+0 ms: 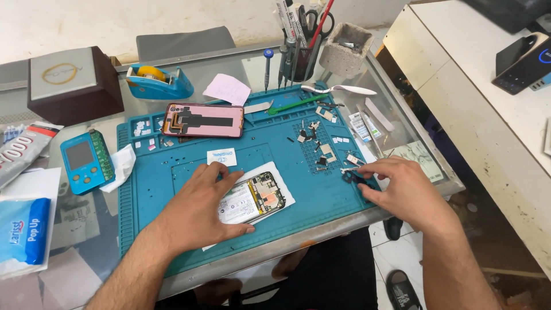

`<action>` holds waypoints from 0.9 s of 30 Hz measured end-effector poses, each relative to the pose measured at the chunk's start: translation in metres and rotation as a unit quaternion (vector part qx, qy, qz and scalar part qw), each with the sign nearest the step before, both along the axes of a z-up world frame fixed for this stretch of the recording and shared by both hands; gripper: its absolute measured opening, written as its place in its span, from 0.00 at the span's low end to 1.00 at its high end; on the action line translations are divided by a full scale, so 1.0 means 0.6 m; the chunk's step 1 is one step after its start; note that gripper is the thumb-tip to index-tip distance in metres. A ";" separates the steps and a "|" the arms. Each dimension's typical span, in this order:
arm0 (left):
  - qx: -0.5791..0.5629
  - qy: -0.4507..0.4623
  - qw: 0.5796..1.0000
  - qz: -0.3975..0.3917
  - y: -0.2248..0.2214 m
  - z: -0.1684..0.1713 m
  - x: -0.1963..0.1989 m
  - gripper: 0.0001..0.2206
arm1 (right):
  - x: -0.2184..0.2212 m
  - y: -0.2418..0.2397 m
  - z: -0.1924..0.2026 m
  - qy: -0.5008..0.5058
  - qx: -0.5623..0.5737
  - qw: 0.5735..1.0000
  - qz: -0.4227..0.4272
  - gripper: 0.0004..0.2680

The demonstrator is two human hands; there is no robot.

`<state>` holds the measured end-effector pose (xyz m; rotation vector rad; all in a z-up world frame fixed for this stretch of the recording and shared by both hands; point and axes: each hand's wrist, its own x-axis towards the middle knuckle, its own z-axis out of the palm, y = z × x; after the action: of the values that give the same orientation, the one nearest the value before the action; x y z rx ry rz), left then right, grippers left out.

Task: Assembling the internal components of a smartphone, including the motherboard, battery, and frame on a repair bench.

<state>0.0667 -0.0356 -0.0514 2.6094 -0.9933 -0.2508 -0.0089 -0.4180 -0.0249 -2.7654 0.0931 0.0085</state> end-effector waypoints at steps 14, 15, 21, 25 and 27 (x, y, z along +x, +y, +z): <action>-0.045 0.007 0.999 0.010 -0.002 -0.001 0.003 0.44 | 0.050 -0.011 -0.005 -0.030 -0.042 0.993 0.108 0.07; -0.047 0.003 0.999 0.003 -0.002 -0.002 0.005 0.44 | 0.051 -0.011 -0.003 -0.026 -0.043 0.993 0.104 0.06; -0.064 -0.011 0.998 -0.004 0.000 -0.007 0.006 0.44 | 0.044 0.019 0.043 -0.011 0.047 0.999 0.015 0.05; -0.064 0.005 0.998 0.022 -0.011 0.012 -0.001 0.44 | 0.043 0.042 0.030 -0.066 0.257 0.964 -0.015 0.04; -0.080 0.004 0.996 0.030 -0.013 0.017 -0.003 0.40 | 0.046 0.059 0.016 -0.082 0.348 0.933 0.042 0.03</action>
<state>0.0647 -0.0436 -0.0413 2.4863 -0.8921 -0.1597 0.0186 -0.3827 -0.0152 -2.0472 -0.0641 -0.1401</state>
